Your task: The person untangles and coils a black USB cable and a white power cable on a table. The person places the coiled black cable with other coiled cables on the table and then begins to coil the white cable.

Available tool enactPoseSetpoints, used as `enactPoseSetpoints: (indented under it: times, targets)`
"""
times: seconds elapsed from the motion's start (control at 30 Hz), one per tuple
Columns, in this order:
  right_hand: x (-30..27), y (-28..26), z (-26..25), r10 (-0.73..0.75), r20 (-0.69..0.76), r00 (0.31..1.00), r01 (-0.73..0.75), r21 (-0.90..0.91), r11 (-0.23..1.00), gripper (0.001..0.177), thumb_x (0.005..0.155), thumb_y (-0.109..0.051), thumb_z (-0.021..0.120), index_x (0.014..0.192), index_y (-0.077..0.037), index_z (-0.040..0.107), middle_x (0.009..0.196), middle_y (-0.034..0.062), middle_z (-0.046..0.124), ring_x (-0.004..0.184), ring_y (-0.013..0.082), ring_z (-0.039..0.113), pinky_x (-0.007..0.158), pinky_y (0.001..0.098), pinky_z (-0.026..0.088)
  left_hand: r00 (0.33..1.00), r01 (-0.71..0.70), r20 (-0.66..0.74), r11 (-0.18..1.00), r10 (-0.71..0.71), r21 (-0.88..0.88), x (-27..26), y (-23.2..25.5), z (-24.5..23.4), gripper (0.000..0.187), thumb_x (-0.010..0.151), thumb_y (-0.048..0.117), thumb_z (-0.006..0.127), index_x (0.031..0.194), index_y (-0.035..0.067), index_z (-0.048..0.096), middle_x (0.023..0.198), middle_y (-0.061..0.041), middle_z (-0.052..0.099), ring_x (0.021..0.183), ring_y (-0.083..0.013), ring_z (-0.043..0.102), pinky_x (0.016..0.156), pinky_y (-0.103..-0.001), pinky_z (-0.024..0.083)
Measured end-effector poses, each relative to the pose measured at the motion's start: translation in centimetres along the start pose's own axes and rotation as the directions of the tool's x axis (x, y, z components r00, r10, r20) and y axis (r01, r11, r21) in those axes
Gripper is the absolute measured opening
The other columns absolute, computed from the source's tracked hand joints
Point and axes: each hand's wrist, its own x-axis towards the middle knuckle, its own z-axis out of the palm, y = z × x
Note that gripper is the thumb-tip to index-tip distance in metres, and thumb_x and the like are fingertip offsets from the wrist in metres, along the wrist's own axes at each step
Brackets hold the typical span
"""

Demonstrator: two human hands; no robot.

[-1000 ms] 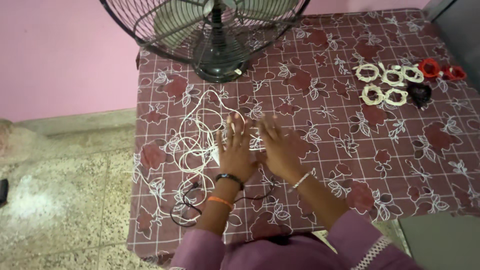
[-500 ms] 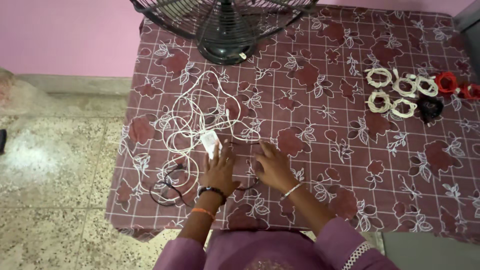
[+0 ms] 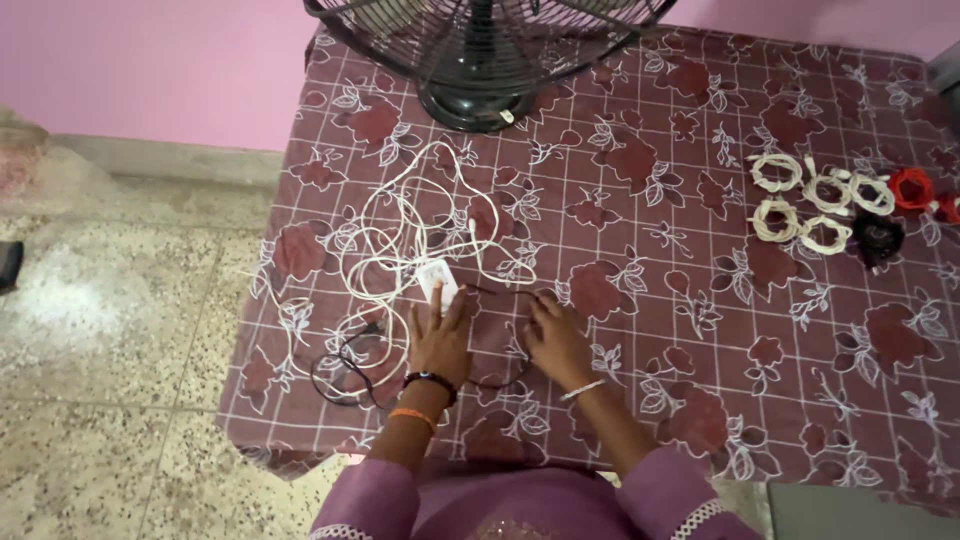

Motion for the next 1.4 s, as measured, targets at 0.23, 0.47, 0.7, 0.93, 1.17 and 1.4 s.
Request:
enactPoseSetpoints:
  times: [0.23,0.47,0.7,0.93,1.17,1.4]
  targets:
    - [0.0,-8.2,-3.2,0.317,0.009,0.948,-0.27,0.549,0.791,0.037,0.101,-0.025,0.056,0.136,-0.021,0.068,0.141,-0.0028,0.067,0.085,0.0236,0.063,0.076,0.0349,0.053,0.963,0.059,0.269,0.974,0.001,-0.218,-1.1,-2.0,-4.2,0.087,0.088,0.034,0.072,0.159,0.025,0.022,0.17,0.004,0.004,0.155,-0.0286,-0.009,0.122,-0.06,0.001]
    - [-0.2,-17.0,-7.8,0.277,0.0,0.961,-0.078,0.96,0.269,0.034,0.101,-0.016,0.054,0.13,-0.003,0.067,0.125,0.0092,0.073,0.1,0.012,0.07,0.092,0.0261,0.06,0.978,-0.117,0.076,0.813,0.194,-0.571,-1.0,-4.8,-6.3,0.078,0.083,0.048,0.073,0.149,0.019,0.041,0.153,-0.009,0.044,0.142,-0.0331,0.039,0.115,-0.052,0.036]
    - [-0.1,-19.8,-10.2,0.375,-0.097,0.922,0.038,0.986,0.162,0.032,0.103,-0.013,0.056,0.126,0.004,0.069,0.11,0.0163,0.074,0.098,0.0185,0.069,0.092,0.0284,0.059,0.947,0.079,0.215,0.476,0.238,-0.876,-1.5,-6.2,-8.5,0.056,0.102,0.054,0.039,0.121,0.018,0.077,0.119,-0.012,0.074,0.111,-0.0271,0.068,0.095,-0.041,0.052]
    - [3.1,-18.5,-13.7,0.341,-0.191,0.921,0.191,0.981,0.034,0.029,0.099,-0.011,0.061,0.122,0.004,0.069,0.115,0.0163,0.072,0.106,0.0215,0.071,0.1,0.0301,0.058,0.942,0.016,0.221,0.623,0.253,-0.782,-1.4,-10.1,-11.1,0.042,0.094,0.046,0.06,0.113,0.013,0.077,0.095,-0.008,0.082,0.084,-0.0184,0.077,0.076,-0.036,0.059]
    - [3.3,-15.2,-16.0,0.363,-0.204,0.909,0.206,0.978,0.036,0.038,0.095,-0.019,0.067,0.124,0.005,0.064,0.119,0.0149,0.071,0.112,0.0231,0.07,0.102,0.0312,0.055,0.989,0.031,-0.067,0.631,-0.131,-0.776,-0.8,-15.5,-9.8,0.033,0.09,0.03,0.068,0.115,0.012,0.077,0.083,-0.008,0.078,0.071,-0.0152,0.073,0.065,-0.033,0.057]
    - [1.8,-14.1,-11.2,0.29,0.002,0.957,-0.254,0.492,0.833,0.05,0.099,-0.04,0.053,0.146,-0.024,0.054,0.168,0.0042,0.029,0.138,0.0278,0.049,0.103,0.0337,0.053,0.917,0.224,0.002,0.512,-0.399,-0.829,-0.4,-14.8,-14.7,0.026,0.095,0.032,0.07,0.116,0.018,0.078,0.08,-0.009,0.076,0.061,-0.0197,0.063,0.055,-0.035,0.052]
